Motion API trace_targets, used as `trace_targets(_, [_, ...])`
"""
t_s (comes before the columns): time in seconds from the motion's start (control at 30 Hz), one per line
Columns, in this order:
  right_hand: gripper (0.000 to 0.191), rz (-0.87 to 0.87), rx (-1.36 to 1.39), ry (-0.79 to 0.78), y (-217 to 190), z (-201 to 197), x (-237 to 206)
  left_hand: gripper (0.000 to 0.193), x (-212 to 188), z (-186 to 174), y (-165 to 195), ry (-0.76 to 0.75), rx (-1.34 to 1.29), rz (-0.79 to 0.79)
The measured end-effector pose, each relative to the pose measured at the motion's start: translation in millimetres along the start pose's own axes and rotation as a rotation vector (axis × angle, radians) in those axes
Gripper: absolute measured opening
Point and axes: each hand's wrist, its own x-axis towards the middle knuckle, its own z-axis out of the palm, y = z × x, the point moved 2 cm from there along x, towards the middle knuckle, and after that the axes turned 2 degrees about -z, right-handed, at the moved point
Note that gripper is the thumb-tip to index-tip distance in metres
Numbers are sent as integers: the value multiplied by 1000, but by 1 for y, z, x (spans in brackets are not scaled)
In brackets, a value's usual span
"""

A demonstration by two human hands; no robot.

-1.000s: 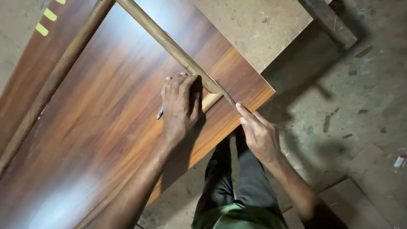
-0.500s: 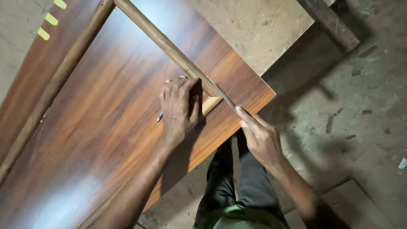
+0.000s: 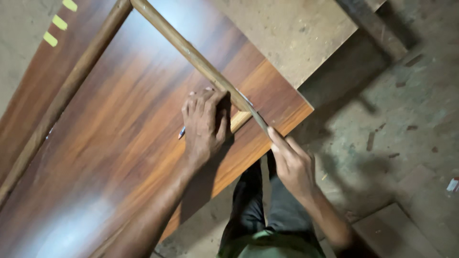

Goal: The person constructs a decorative wooden panel by applying glue to wooden strips, positioning them onto a base board, and securing them with a hammer and nails.

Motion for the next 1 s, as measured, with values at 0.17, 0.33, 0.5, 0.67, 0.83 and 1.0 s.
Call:
trace_targets(0.17, [35, -23, 2, 95, -7, 1, 2, 49, 3, -2, 1, 34, 40, 38])
trace_targets(0.33, [37, 72, -65, -23, -11, 4, 3, 44, 3, -1, 1, 17, -3, 30])
trace_targets(0.5, [35, 28, -72, 44, -11, 6, 0, 45, 1, -2, 2, 17, -9, 10])
trace_targets(0.67, [34, -8, 0, 118, -9, 3, 0, 48, 3, -1, 2, 12, 22, 21])
trace_targets(0.83, [34, 18, 77, 25, -5, -5, 1, 48, 2, -1, 0, -3, 25, 19])
trace_targets(1.0, [35, 63, 69, -53, 6, -10, 2, 48, 3, 0, -2, 7, 5, 27])
